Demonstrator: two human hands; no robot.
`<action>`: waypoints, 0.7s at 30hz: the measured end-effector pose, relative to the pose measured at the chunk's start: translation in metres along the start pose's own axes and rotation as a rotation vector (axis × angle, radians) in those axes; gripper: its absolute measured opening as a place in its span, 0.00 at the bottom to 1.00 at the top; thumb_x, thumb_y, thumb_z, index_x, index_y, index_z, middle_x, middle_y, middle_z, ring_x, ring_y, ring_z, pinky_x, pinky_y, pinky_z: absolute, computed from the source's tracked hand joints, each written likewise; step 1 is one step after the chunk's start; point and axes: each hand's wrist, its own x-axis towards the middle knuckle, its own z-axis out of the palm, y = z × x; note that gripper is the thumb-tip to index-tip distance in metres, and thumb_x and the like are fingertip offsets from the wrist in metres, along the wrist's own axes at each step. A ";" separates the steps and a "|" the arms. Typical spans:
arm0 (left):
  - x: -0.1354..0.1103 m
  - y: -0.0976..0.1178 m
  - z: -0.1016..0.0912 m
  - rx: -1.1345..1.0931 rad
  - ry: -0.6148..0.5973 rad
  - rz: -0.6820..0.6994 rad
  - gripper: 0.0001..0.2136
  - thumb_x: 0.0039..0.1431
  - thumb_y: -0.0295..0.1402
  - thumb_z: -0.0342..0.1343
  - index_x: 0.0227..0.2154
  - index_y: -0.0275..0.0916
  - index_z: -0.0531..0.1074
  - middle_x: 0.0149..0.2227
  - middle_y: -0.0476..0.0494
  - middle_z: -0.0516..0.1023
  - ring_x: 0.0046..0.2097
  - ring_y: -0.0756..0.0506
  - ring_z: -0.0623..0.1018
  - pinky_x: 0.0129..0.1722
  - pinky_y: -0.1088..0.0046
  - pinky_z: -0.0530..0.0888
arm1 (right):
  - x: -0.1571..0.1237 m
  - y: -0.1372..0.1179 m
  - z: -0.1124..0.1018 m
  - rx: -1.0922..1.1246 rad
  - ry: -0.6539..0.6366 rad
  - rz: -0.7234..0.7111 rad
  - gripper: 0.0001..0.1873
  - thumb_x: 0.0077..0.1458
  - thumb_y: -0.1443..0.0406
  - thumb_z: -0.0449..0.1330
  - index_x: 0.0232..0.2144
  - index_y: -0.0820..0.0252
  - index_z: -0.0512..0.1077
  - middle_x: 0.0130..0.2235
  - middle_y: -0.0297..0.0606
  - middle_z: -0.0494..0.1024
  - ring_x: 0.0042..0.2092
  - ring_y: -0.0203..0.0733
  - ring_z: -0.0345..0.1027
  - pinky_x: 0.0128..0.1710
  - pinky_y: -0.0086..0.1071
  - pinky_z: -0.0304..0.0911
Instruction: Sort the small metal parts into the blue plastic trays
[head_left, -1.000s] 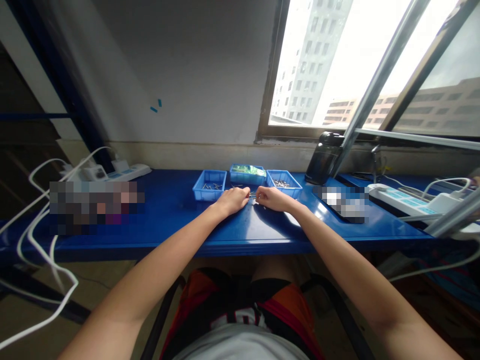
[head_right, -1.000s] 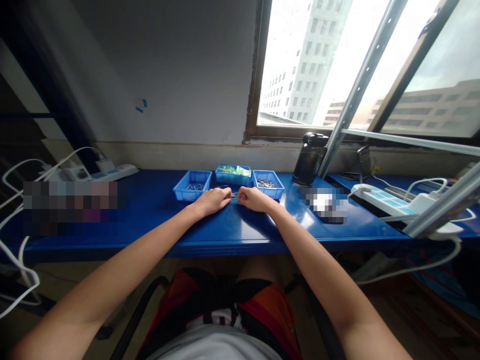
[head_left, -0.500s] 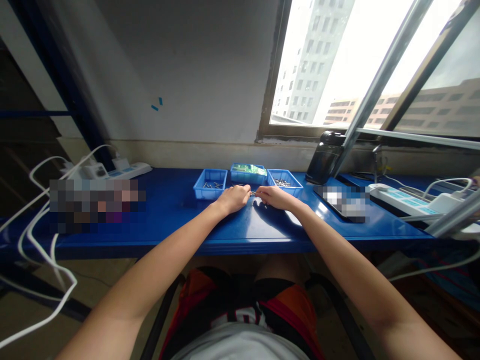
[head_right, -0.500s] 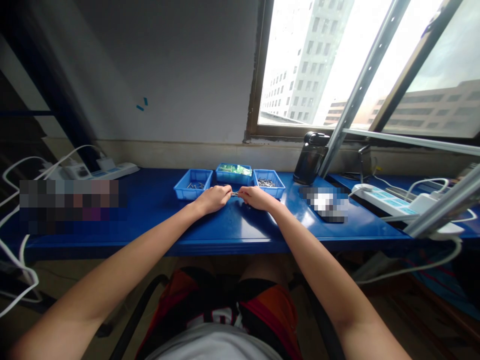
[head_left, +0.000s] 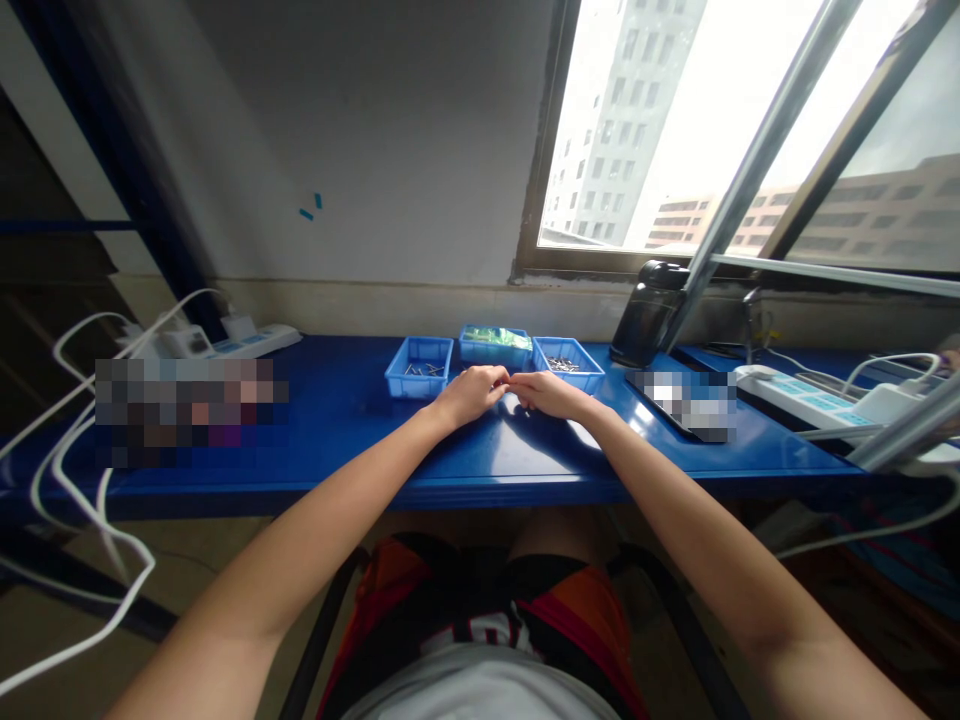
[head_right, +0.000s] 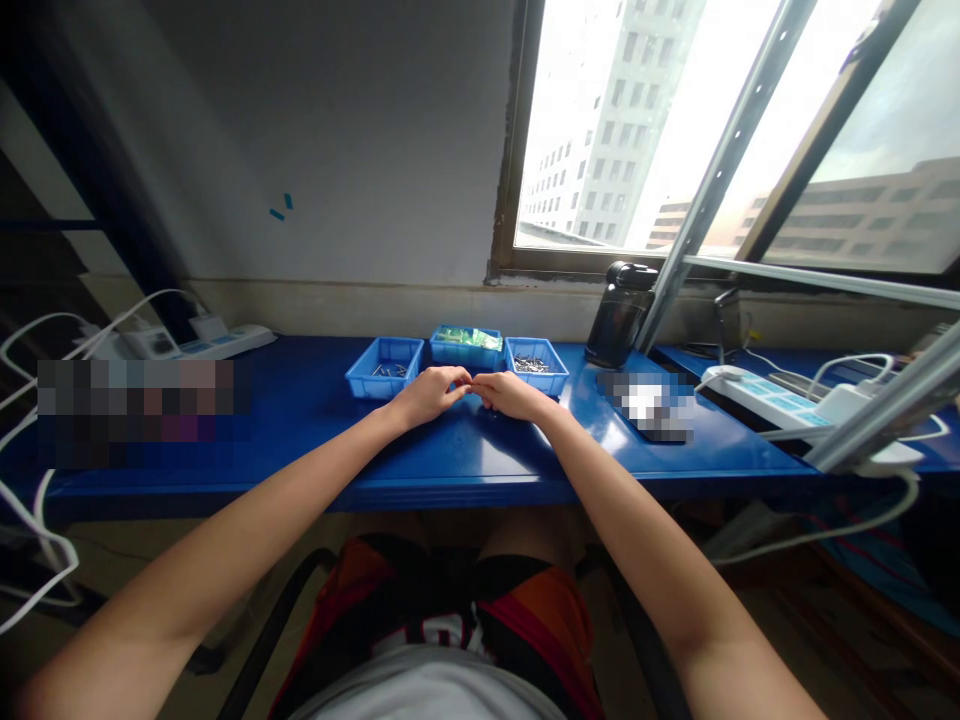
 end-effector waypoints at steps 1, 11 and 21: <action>0.000 0.000 0.000 0.006 0.001 0.003 0.08 0.57 0.33 0.48 0.36 0.39 0.70 0.34 0.47 0.76 0.37 0.47 0.75 0.37 0.74 0.70 | 0.000 0.000 0.000 -0.003 -0.002 -0.007 0.19 0.57 0.54 0.45 0.26 0.61 0.65 0.22 0.32 0.67 0.24 0.31 0.60 0.28 0.26 0.57; -0.002 0.013 -0.008 0.081 0.010 -0.024 0.05 0.54 0.32 0.49 0.33 0.38 0.66 0.32 0.46 0.74 0.35 0.47 0.75 0.35 0.74 0.70 | 0.002 0.004 0.001 -0.065 0.034 0.037 0.15 0.57 0.59 0.46 0.32 0.61 0.70 0.23 0.32 0.70 0.23 0.31 0.61 0.28 0.25 0.57; -0.003 0.014 -0.010 0.222 -0.118 -0.157 0.09 0.59 0.37 0.47 0.36 0.39 0.68 0.35 0.43 0.76 0.37 0.44 0.76 0.35 0.74 0.70 | 0.002 0.006 0.001 -0.127 0.069 0.007 0.14 0.53 0.60 0.53 0.39 0.60 0.71 0.24 0.33 0.71 0.25 0.32 0.62 0.26 0.25 0.55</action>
